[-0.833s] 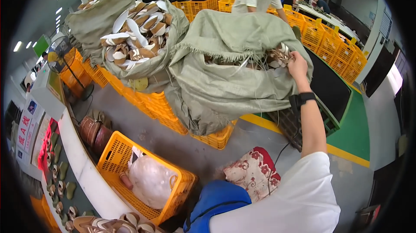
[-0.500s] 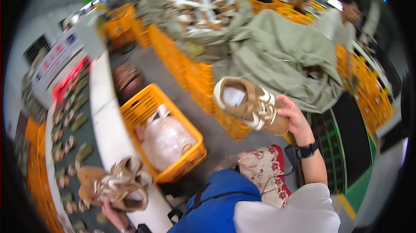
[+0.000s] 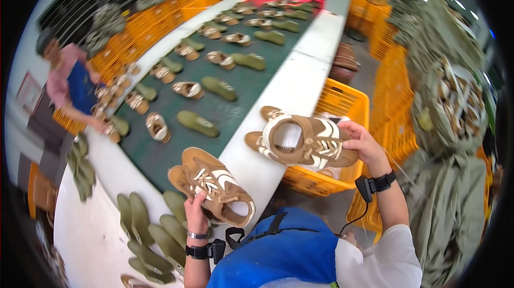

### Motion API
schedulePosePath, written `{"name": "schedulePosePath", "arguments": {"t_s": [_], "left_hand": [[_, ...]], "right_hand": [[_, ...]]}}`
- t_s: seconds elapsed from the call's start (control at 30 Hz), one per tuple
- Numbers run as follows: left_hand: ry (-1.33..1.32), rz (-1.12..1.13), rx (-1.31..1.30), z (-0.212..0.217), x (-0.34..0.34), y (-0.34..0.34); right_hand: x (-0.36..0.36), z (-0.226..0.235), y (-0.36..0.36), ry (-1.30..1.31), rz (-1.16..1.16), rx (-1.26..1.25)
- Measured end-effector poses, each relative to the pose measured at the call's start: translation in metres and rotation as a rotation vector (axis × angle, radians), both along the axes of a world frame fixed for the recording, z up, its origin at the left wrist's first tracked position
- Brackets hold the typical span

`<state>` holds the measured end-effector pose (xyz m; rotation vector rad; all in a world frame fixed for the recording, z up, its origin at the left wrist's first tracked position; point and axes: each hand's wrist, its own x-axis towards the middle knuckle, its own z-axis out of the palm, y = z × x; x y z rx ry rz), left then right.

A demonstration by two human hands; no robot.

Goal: The recorder is matching finished shoe uppers with green plastic shoe lasts and placing them on a conveyor belt in a shoe factory.

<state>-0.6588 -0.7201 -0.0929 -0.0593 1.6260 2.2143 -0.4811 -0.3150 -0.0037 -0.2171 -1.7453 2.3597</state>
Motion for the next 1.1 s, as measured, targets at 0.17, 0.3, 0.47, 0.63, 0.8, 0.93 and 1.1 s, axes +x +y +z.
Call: {"name": "schedulePosePath", "arguments": {"t_s": [0.17,0.3,0.47,0.63,0.8,0.93,1.1], "left_hand": [[-0.277,0.08,0.065,-0.055,-0.008,-0.01],[-0.244,-0.039,-0.147,-0.074,-0.027,0.006],[0.071,-0.274,-0.926,-0.057,-0.041,0.024],[0.494,-0.043,-1.404,-0.061,-0.039,0.073],[0.92,0.085,-1.263,-0.057,-0.029,0.083],[0.496,-0.352,-0.623,-0.016,-0.011,0.098],[0.474,-0.922,-0.212,0.028,0.016,0.119]], "right_hand": [[-0.112,-0.018,0.011,-0.082,0.327,-0.013],[-0.186,0.003,0.015,-0.098,0.741,0.637],[-0.256,0.021,-0.025,-0.168,1.227,0.935],[-0.283,0.023,-0.053,-0.193,1.253,1.041],[-0.248,0.019,-0.038,-0.07,1.289,1.123],[-0.202,0.034,-0.038,-0.102,1.26,1.049],[-0.163,0.039,-0.05,0.163,1.054,1.072]]}}
